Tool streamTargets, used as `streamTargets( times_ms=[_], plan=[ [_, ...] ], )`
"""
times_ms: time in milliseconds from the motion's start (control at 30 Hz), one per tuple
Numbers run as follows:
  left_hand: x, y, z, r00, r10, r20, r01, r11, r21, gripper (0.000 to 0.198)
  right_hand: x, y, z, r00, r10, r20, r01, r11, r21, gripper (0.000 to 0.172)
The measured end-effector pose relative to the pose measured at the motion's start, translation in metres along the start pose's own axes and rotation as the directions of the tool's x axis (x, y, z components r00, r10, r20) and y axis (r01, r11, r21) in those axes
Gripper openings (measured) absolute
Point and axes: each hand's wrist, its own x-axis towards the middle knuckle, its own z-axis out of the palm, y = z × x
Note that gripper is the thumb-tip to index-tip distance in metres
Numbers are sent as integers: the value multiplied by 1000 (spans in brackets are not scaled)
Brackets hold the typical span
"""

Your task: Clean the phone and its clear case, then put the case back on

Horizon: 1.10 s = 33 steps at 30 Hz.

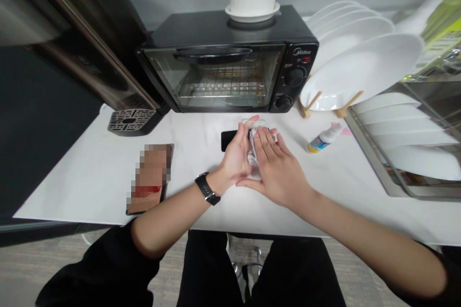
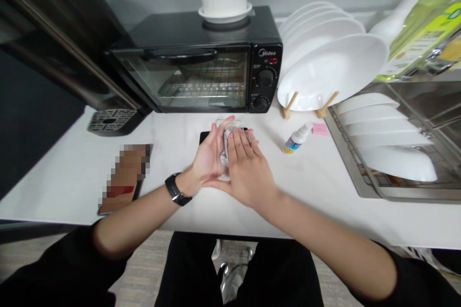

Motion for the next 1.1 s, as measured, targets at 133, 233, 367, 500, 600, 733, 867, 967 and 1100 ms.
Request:
streamTargets(
  times_ms=[133,233,367,500,600,733,867,967,1100],
  plan=[
    [3,-8,2,1000,-10,-7,11,999,43,50,8,1,1,997,80,13,-81,992,94,120],
    [1,-10,7,998,-45,48,47,998,-40,52,10,-6,2,992,121,24,-123,979,160,126],
    [-5,-8,9,991,-83,103,88,995,-48,62,10,-10,5,999,42,26,-47,972,232,128],
    [-7,-2,2,991,-98,92,100,995,-11,64,-3,-10,5,996,-92,-4,91,971,219,135],
    [-5,-1,-5,995,-63,81,63,998,1,66,-24,-17,1,988,-153,7,150,975,162,140],
    [-1,-2,-10,996,-26,87,24,999,22,70,-54,-31,-11,981,-191,43,190,982,22,136],
    [0,-2,-9,995,-19,100,15,999,40,70,-66,-40,-19,993,-94,65,102,987,-123,124],
    [0,-3,-10,991,-29,133,22,998,55,71,-60,-40,-16,999,-12,45,19,986,-164,126],
    [0,-5,-9,988,-55,146,42,995,91,71,-38,-30,-9,999,45,18,-41,983,-178,133]
  ],
)
